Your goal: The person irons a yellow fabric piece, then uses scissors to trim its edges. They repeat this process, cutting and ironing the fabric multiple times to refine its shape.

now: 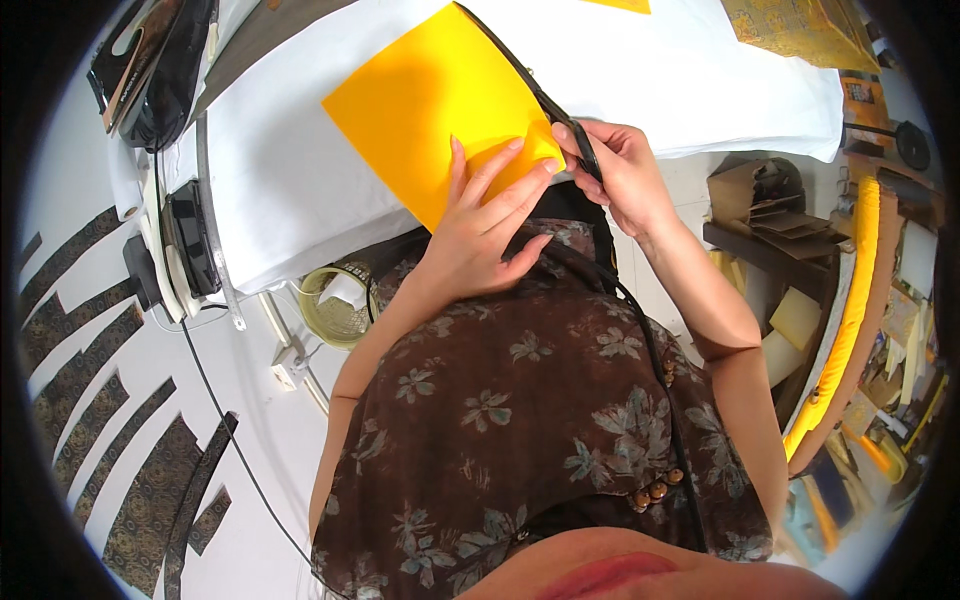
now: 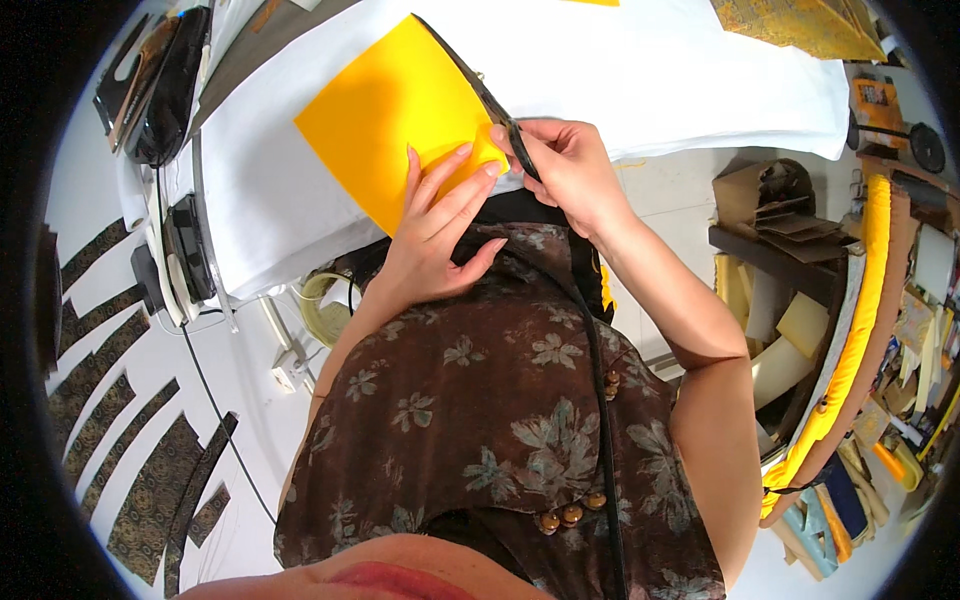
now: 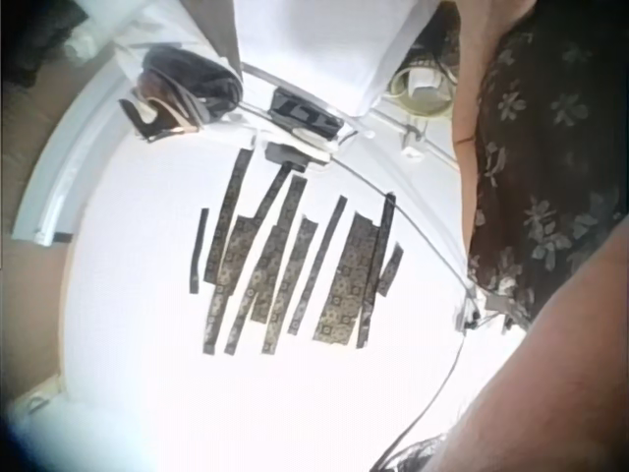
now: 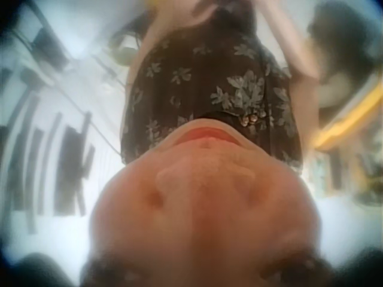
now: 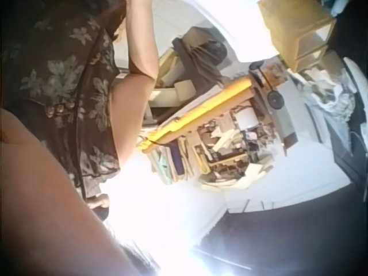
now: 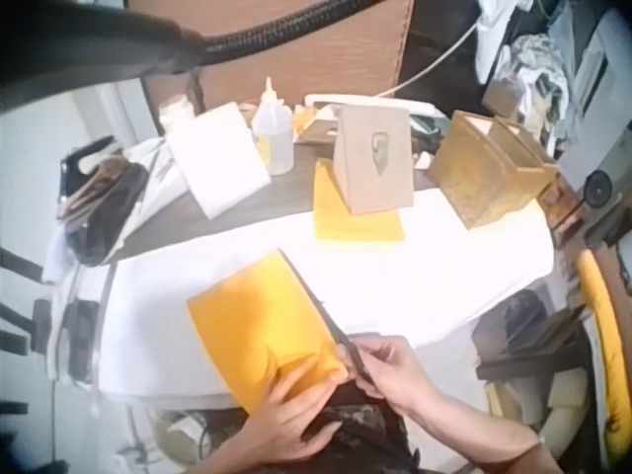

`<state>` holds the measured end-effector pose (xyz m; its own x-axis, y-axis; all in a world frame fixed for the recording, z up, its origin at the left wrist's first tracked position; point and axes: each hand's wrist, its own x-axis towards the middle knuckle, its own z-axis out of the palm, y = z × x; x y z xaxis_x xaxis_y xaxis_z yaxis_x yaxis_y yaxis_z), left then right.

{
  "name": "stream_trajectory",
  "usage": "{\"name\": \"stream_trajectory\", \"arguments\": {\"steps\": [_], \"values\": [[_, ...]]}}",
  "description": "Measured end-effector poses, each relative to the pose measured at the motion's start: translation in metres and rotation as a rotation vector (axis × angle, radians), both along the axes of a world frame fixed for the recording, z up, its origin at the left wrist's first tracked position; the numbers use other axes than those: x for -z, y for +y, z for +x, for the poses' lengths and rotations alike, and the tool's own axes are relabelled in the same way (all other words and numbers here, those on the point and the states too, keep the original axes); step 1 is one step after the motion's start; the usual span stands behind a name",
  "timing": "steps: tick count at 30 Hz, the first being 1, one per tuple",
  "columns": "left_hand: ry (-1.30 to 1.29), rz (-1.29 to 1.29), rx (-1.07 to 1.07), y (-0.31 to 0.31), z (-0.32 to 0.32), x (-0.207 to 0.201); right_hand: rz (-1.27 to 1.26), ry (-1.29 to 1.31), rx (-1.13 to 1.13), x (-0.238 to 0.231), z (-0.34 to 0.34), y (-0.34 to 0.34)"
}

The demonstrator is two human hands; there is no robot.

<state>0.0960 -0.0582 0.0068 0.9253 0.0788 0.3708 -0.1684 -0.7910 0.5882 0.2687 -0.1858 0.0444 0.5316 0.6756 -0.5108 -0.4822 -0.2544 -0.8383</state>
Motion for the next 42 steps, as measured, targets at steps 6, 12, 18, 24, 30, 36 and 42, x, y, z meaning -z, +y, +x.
{"name": "stream_trajectory", "arguments": {"steps": [6,12,18,24,30,36,42], "values": [[0.005,0.012,-0.009,0.001,-0.001,0.0,0.01,-0.019,-0.01,-0.001,-0.001,0.002],[0.004,0.006,-0.016,0.0,-0.002,-0.002,0.025,0.007,0.01,0.005,0.001,0.002],[-0.011,-0.001,-0.023,0.0,-0.003,-0.002,0.051,0.017,0.015,0.008,0.004,0.002],[-0.018,-0.007,-0.025,0.0,-0.004,-0.001,0.056,0.005,0.0,0.009,0.008,0.002],[-0.045,-0.018,-0.016,0.0,-0.004,0.003,0.031,-0.041,-0.037,0.004,0.01,0.005],[-0.046,-0.02,-0.018,0.0,-0.006,0.002,0.019,-0.051,-0.037,0.006,0.01,0.006],[-0.056,-0.025,-0.021,0.001,-0.006,0.003,0.018,-0.054,-0.029,0.007,0.009,0.006]]}}
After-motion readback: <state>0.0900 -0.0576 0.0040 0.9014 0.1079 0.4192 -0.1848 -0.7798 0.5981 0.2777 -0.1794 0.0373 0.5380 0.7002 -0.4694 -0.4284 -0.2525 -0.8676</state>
